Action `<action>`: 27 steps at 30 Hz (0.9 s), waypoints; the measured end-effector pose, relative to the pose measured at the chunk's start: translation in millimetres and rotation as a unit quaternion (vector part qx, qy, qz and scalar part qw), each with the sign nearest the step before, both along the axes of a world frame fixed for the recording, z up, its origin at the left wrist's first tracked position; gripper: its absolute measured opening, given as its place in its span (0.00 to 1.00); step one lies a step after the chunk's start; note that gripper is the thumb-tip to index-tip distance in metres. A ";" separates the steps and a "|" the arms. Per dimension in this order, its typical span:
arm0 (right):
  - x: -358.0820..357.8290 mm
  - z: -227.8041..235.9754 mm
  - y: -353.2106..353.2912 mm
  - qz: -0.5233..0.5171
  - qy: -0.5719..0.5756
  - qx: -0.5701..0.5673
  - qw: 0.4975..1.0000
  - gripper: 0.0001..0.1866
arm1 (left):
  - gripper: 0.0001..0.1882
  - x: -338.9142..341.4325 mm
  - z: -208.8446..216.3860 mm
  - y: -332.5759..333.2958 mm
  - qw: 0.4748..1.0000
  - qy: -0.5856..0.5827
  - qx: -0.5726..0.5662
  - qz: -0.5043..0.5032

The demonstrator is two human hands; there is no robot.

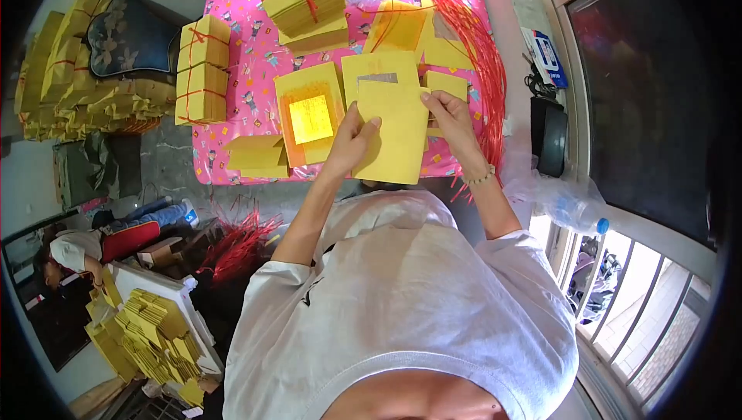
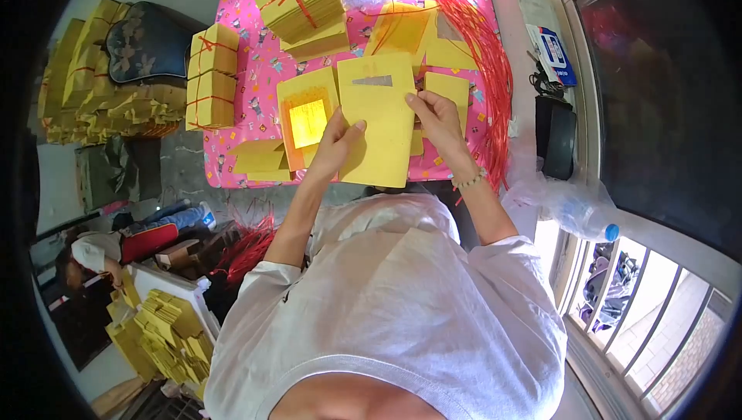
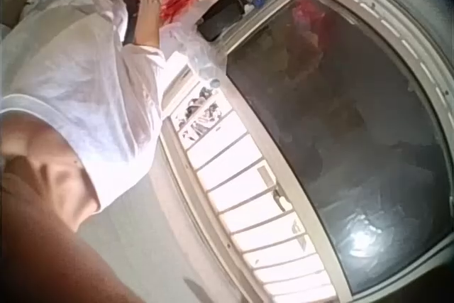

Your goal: Sorting and stacking sheets of joss paper into bundles for ritual use.

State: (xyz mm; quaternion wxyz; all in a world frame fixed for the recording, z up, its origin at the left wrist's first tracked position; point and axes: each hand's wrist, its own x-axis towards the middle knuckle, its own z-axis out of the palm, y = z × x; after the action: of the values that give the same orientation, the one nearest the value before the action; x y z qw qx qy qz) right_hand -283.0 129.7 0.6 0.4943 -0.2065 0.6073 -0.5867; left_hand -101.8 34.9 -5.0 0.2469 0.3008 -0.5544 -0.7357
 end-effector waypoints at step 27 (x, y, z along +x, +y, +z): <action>-71.2 -110.5 61.1 -0.245 0.236 0.045 0.939 0.10 | 0.17 24.3 -37.9 -15.2 0.947 -0.160 -0.265 -0.080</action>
State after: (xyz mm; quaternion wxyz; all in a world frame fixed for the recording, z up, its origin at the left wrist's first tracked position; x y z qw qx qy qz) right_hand -354.2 190.8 -109.8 0.1866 -0.1615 0.7643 -0.5957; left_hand -77.5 19.7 -42.9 0.1662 0.2932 -0.7839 -0.5215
